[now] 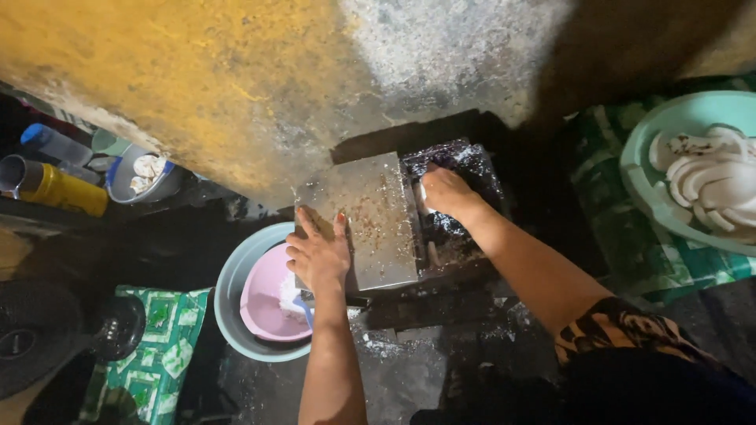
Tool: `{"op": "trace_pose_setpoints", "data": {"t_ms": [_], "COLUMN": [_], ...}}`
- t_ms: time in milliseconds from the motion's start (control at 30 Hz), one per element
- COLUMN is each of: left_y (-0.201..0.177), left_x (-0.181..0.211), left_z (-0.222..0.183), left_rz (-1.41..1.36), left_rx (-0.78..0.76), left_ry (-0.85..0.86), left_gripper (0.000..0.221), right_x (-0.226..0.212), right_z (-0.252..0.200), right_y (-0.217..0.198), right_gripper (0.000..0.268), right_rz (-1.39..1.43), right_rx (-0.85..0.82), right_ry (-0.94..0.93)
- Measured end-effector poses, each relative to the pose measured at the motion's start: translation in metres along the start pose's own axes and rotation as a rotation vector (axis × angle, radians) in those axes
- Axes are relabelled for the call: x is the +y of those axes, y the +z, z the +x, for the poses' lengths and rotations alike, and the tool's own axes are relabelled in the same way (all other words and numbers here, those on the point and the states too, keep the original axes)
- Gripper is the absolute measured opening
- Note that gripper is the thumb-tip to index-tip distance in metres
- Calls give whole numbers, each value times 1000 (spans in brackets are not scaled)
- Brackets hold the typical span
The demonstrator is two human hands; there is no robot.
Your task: Grating pieces of coconut using a manual metal grater into a bowl
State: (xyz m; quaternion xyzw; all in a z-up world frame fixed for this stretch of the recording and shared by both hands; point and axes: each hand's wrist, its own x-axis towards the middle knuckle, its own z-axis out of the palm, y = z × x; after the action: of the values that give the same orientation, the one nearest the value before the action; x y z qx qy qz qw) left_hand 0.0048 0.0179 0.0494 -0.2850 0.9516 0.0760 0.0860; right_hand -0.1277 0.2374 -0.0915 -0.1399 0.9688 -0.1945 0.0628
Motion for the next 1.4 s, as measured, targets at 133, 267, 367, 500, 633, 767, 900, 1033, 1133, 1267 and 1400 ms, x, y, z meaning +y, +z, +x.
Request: {"op": "trace_pose_setpoints", "data": {"t_ms": [133,267,367,500,633,767,900,1033,1133,1267,1400], "left_y": [3,4,3,2,6,7,9,4,1,1,3], "left_x": [-1,-2,-2,-3,0,0,-2,0,-1,-1,1], "left_z": [0,3,1,0,6,5,4,4,0,-1,0], "left_rz": [-33,-27,-35,-61,1,-15,-25,-40,-28,-27,-39], "left_rx": [15,7,5,15,5,29,38,37,22,11,-5], "left_ry": [-15,-8,-19,-27,-21,-17,-10,-12,-12,-10,-15], "left_gripper": [91,92,92,90,91,89,90,91,90,88,89], "right_x": [4,11,-8,-2,-11,1,-1,8,24,11,5], "right_z": [-20,-33,-71,-67,-65,-41,-47,-47,-31,-36,-35], "right_y": [7,27,-1,14,-4,32,34,28,51,41,30], "right_gripper": [29,29,31,41,24,15,17,21,20,18,21], "right_rz": [74,65,76,175,137,110,134,196,182,177,169], "right_rx": [2,10,-25,-51,-109,-80,-64,-8,5,24,-57], "right_ry": [-35,-80,-86,-51,-101,-94,-68,43,63,106,158]}}
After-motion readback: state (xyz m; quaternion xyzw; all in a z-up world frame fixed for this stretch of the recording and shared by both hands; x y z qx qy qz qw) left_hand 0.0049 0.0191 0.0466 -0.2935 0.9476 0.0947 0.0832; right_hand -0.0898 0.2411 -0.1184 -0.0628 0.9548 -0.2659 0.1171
